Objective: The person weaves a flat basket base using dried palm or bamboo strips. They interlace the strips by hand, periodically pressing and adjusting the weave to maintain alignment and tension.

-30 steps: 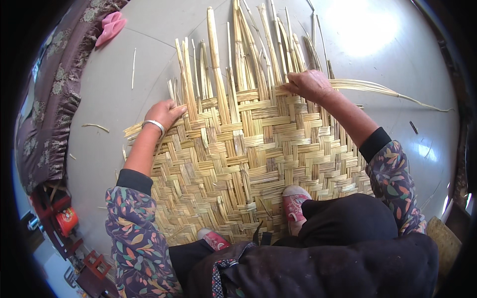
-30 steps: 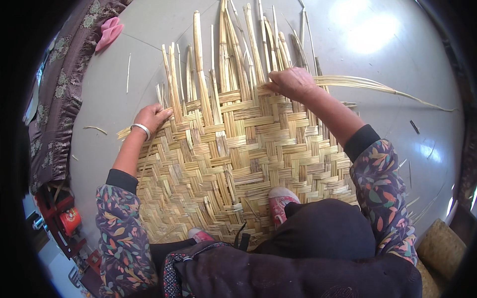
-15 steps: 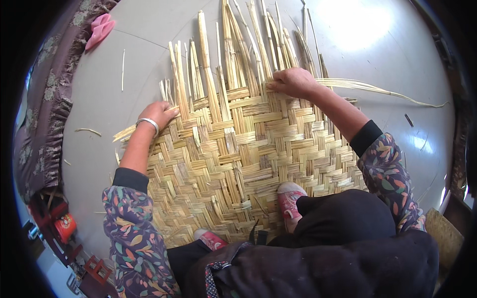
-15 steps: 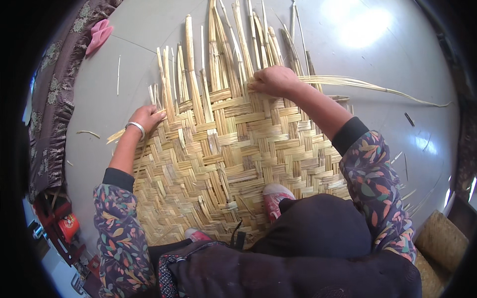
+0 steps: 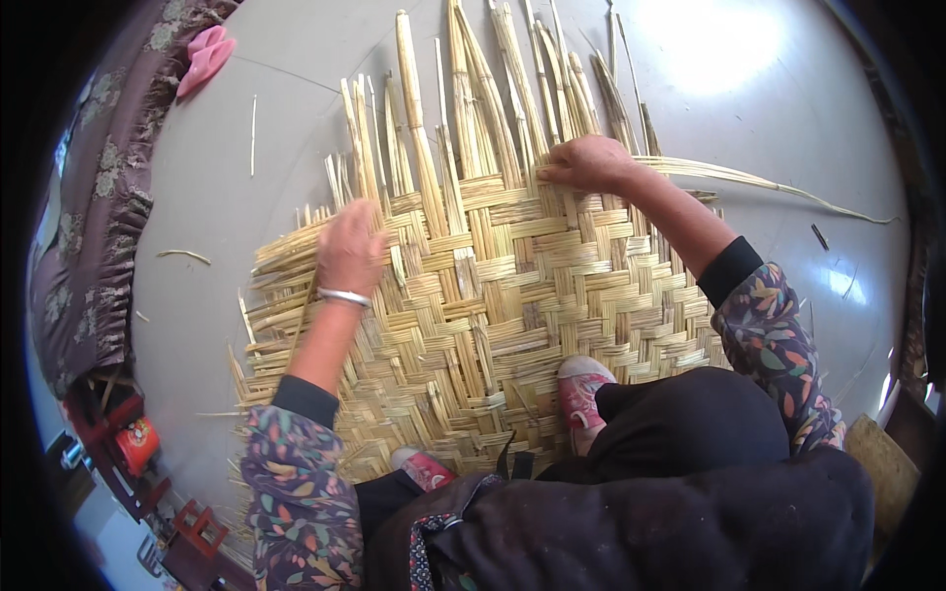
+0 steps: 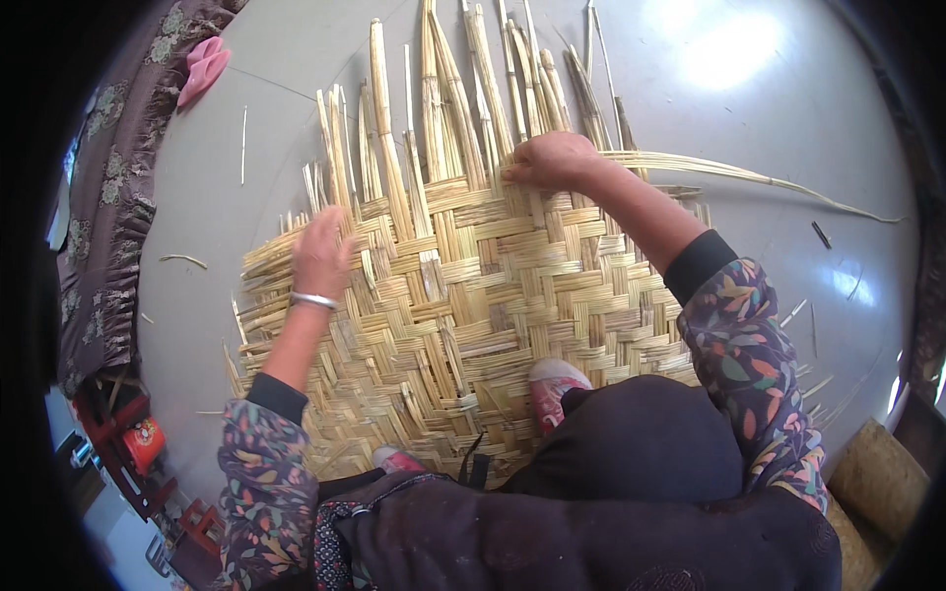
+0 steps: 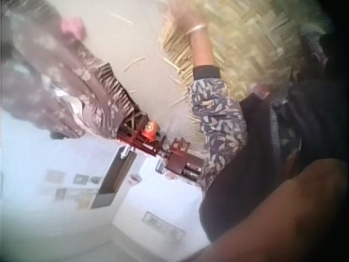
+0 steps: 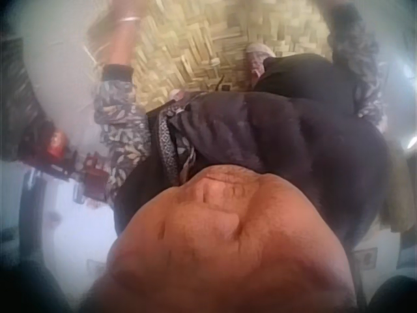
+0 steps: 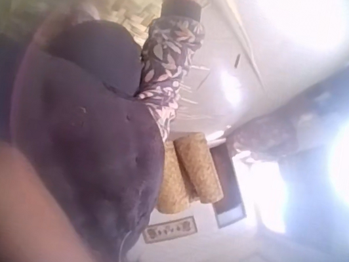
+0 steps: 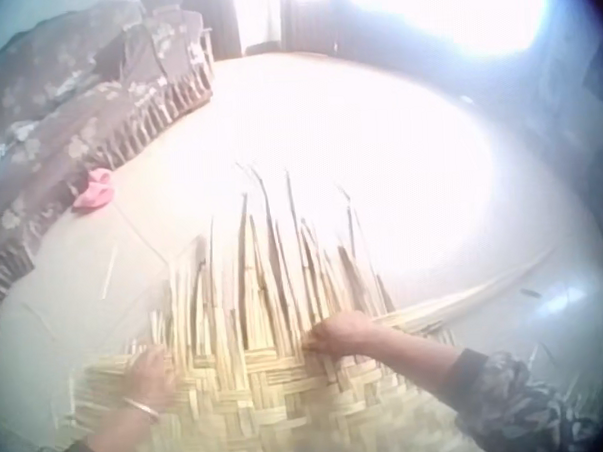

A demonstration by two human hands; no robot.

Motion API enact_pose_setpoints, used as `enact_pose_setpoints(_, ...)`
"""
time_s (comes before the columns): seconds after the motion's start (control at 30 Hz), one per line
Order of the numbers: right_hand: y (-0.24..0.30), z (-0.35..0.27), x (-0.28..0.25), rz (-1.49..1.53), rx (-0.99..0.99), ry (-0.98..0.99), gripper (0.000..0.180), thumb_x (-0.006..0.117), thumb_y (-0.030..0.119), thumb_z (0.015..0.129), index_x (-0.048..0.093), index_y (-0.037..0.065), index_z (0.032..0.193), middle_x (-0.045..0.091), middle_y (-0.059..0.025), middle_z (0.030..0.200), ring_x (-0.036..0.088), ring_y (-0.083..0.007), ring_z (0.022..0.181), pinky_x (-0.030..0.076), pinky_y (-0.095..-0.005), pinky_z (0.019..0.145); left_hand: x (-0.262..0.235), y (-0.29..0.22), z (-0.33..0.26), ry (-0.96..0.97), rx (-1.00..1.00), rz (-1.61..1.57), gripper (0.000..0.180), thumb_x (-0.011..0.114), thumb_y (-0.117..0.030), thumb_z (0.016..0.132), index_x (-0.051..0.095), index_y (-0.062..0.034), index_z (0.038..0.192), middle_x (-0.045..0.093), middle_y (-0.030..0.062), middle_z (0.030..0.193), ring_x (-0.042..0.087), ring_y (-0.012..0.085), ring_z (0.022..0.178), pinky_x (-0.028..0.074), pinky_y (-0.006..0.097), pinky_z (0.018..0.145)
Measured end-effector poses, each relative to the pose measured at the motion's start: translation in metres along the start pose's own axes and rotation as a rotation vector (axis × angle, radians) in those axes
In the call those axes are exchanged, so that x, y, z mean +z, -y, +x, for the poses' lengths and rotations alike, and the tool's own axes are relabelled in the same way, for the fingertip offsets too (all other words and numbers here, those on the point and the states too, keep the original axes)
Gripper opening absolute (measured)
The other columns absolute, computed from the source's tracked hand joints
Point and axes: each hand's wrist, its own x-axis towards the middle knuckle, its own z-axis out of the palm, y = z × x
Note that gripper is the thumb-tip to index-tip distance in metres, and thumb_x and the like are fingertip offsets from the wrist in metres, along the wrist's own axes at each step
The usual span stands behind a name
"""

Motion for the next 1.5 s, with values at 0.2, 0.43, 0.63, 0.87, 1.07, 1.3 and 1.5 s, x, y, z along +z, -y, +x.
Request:
enact_pose_setpoints(0.2,-0.004,-0.003,0.005,0.048,-0.024,-0.057,0.043,0.052,0.052,0.085,0.066,0.016,0.102,0.067,-0.0065,0.089,0.064,-0.0222,0.082,0.048,-0.0359,0.076,0.029,-0.059,-0.047,-0.083,0.080,-0.132,0.058,0.058,-0.024,0.084,0.034,-0.0088,0.135,0.041,0.0105,0.135,0.035,0.0241,0.128,0.025,0.047,0.105)
enact_pose_setpoints(0.43,-0.004,-0.004,0.006,0.029,-0.004,-0.069,0.045,0.053,0.053,0.084,0.065,0.014,0.101,0.066,-0.0081,0.088,0.063,-0.0233,0.082,0.049,-0.0358,0.076,0.038,-0.058,-0.042,-0.031,0.125,-0.187,0.055,0.054,-0.018,0.084,0.035,-0.0059,0.134,0.040,0.0127,0.136,0.033,0.0265,0.130,0.022,0.044,0.107)
enact_pose_setpoints(0.63,-0.002,-0.005,0.005,0.027,-0.022,-0.074,0.042,0.051,0.051,0.086,0.064,0.013,0.099,0.066,-0.0083,0.087,0.063,-0.0217,0.081,0.049,-0.0371,0.075,0.037,-0.053,-0.038,-0.030,0.215,-0.192,0.051,0.053,-0.016,0.085,0.038,-0.0058,0.132,0.041,0.0139,0.135,0.035,0.0277,0.129,0.025,0.043,0.106)
enact_pose_setpoints(0.87,-0.023,-0.026,0.032,-0.029,-0.256,-0.783,0.019,0.058,0.026,0.083,0.060,0.009,0.092,0.059,-0.0070,0.093,0.055,-0.0249,0.092,0.044,-0.0374,0.083,0.041,-0.056,-0.036,-0.066,0.196,-0.141,0.057,0.057,-0.027,0.084,0.036,-0.0070,0.133,0.040,0.0117,0.135,0.034,0.0268,0.129,0.024,0.043,0.107)
enact_pose_setpoints(1.07,-0.031,-0.069,0.066,1.617,0.181,-0.482,0.025,0.055,0.018,0.090,0.056,-0.004,0.103,0.062,-0.0097,0.091,0.062,-0.0163,0.075,0.052,-0.0266,0.066,0.030,-0.059,-0.023,0.022,0.031,-0.034,0.060,0.056,-0.037,0.084,0.037,-0.0068,0.133,0.039,0.0114,0.137,0.030,0.0254,0.131,0.020,0.045,0.107)
enact_pose_setpoints(1.3,-0.073,-0.061,0.057,2.237,0.271,-0.598,0.031,0.057,0.024,0.089,0.046,0.001,0.107,0.058,-0.0136,0.093,0.062,-0.0202,0.076,0.053,-0.0273,0.060,-0.001,-0.088,0.036,-0.073,0.056,-0.189,0.026,0.056,-0.024,0.086,0.058,-0.0064,0.105,0.059,0.0065,0.110,0.052,0.0229,0.107,0.033,0.043,0.100)
enact_pose_setpoints(1.5,-0.091,-0.056,0.059,2.090,-0.053,-0.487,0.027,0.055,0.028,0.091,0.057,0.005,0.105,0.062,-0.0030,0.080,0.060,-0.0113,0.067,0.049,-0.0206,0.055,-0.016,-0.205,0.104,0.004,0.367,-0.385,0.029,0.046,-0.022,0.091,0.055,-0.0060,0.113,0.055,0.0105,0.119,0.049,0.0246,0.115,0.036,0.041,0.100)
